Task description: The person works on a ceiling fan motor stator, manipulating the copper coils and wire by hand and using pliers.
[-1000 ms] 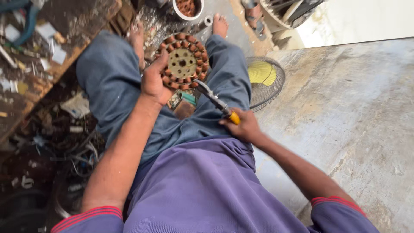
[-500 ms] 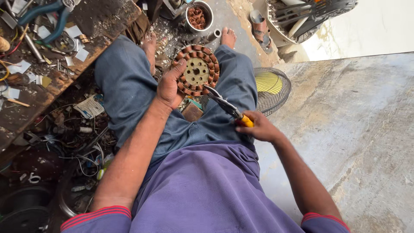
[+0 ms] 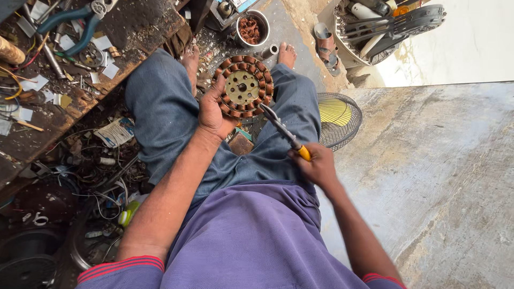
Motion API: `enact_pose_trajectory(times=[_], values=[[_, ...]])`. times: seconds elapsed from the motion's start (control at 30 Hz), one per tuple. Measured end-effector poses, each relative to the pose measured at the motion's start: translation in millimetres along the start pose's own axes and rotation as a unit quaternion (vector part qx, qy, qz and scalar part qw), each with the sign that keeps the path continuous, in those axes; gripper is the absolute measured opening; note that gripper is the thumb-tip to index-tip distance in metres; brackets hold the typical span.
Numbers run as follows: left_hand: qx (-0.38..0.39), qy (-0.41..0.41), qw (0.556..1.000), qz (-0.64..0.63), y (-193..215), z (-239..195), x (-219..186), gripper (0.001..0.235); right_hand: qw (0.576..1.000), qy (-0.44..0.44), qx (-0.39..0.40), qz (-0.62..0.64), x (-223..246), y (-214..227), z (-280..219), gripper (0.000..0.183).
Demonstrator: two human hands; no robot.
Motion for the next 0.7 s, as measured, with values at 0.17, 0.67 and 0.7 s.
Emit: enact_pose_trajectory(times=[0.17, 0.67, 0.7], values=[[0.034, 0.008, 0.999, -0.006, -14, -3, -4, 0.057, 0.932, -0.085, 0.300, 0.185, 0, 9, -12, 0.043], [0.031, 0.000, 0.999, 0.014, 3, 5, -9, 0.053, 0.919, -0.087, 0.338, 0.182, 1, 46, -1, 0.047], [0.021, 0.001, 1.000, 0.019, 4, 5, -9, 0.052, 0.920, -0.092, 0.339, 0.172, 0, 48, -3, 0.047]])
Point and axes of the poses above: each hand's wrist, its own z-axis towards the middle knuckle, its own y-axis out of the back of the hand, x = y × z, the point moved 10 cm from there along z, towards the middle knuckle, and after that the axes turned 1 degree about -z, right-handed, at the moved point
